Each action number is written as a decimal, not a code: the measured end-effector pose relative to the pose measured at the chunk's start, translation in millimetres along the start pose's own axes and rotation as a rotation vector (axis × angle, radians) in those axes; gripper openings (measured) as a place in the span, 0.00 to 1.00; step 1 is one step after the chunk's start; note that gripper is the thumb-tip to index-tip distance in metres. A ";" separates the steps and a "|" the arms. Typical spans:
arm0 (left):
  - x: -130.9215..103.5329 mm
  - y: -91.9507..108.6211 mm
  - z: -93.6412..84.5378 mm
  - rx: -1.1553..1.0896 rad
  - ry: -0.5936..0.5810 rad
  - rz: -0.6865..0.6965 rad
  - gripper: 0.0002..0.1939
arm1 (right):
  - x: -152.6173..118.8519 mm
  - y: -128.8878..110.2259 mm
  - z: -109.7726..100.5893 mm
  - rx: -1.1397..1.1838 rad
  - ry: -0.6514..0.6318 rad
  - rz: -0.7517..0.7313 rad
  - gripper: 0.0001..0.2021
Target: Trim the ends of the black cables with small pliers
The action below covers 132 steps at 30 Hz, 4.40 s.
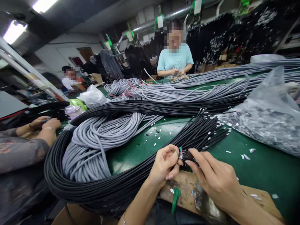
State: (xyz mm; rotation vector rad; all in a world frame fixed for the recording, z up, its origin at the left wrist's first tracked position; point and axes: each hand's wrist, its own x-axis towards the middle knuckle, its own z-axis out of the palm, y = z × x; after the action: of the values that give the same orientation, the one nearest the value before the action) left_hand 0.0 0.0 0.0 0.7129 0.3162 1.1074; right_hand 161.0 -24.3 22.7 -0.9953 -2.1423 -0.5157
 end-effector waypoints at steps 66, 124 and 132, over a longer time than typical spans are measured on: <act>-1.9 -0.5 3.1 0.083 0.086 0.060 0.13 | 6.0 6.0 -3.5 -0.020 -0.019 -0.040 0.11; -15.0 -13.0 5.9 1.049 0.191 0.553 0.09 | 15.6 7.9 -11.9 0.784 -0.219 0.401 0.06; -17.2 -17.2 4.2 1.150 0.184 0.733 0.15 | 12.5 7.1 -10.2 0.725 -0.185 0.315 0.11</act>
State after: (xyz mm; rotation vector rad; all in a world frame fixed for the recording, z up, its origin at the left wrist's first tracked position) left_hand 7.0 -21.3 -10.2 1.8440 0.9280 1.6673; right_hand 165.3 -19.8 39.2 -0.9377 -2.0197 0.4966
